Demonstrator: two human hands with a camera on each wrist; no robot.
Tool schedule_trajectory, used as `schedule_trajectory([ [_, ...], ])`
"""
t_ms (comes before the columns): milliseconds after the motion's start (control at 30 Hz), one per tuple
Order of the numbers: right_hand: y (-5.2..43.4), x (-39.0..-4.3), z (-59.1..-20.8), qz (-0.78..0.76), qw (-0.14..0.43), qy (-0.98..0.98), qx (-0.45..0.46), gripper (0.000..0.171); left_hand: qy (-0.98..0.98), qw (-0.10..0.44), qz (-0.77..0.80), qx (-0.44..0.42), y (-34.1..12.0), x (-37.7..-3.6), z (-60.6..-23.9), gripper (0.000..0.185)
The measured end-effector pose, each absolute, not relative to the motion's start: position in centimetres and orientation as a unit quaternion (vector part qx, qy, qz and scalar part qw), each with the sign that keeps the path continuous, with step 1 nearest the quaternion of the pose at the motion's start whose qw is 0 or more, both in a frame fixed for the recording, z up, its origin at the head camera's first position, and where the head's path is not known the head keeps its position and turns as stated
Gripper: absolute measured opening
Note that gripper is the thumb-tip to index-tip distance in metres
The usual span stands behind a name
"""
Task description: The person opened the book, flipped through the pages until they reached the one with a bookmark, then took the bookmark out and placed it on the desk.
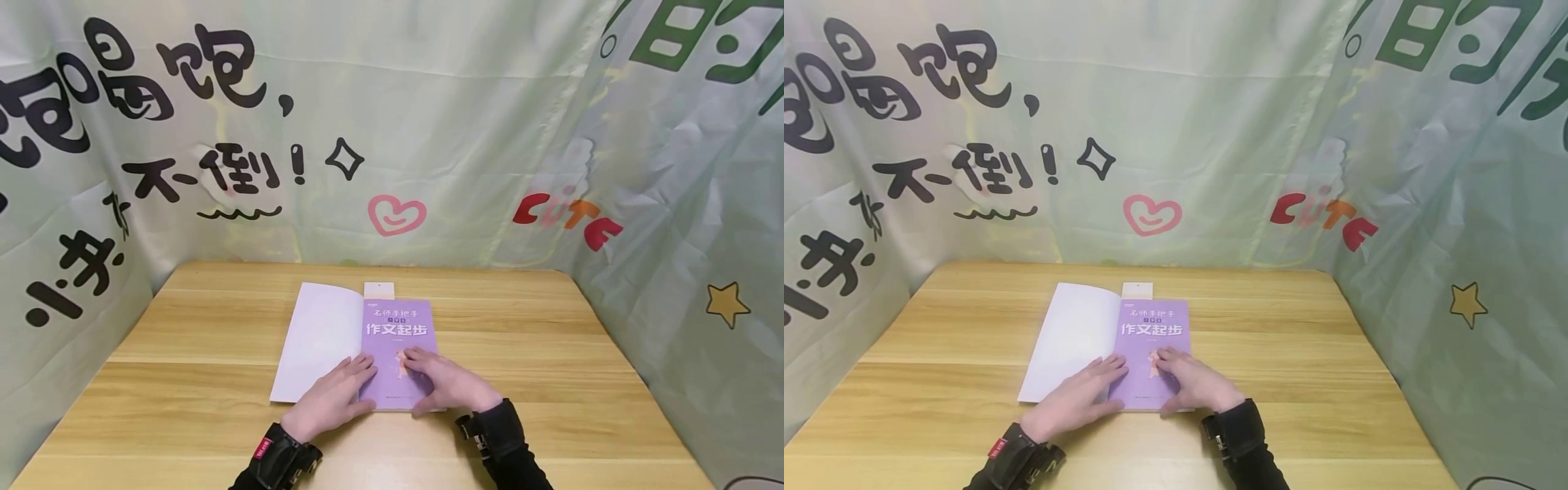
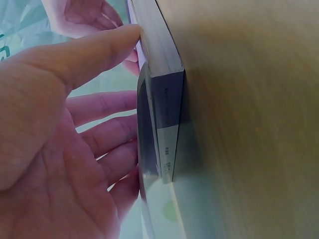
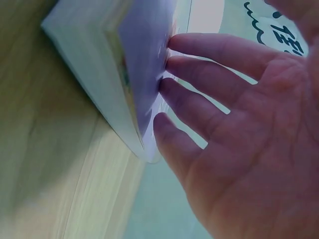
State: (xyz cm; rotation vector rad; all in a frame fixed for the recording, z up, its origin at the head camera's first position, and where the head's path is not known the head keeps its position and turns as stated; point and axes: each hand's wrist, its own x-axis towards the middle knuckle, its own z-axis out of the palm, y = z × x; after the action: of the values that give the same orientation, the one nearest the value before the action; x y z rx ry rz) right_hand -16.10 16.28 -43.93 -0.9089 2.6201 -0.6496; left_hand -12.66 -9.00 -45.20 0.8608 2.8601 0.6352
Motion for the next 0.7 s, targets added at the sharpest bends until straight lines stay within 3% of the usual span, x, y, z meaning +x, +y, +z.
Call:
schedule_trajectory([
  [333,15.48,-15.8,-43.89,-0.208,0.131,0.91,-0.333,0.087,0.933,0.043,0.204,0.292,-8.95,-12.47,-45.28,0.069],
  [700,15.59,-15.71,-43.44,-0.232,0.152,0.907,-0.318,0.069,0.934,0.046,0.2,0.291,-8.91,-12.59,-45.39,0.068],
])
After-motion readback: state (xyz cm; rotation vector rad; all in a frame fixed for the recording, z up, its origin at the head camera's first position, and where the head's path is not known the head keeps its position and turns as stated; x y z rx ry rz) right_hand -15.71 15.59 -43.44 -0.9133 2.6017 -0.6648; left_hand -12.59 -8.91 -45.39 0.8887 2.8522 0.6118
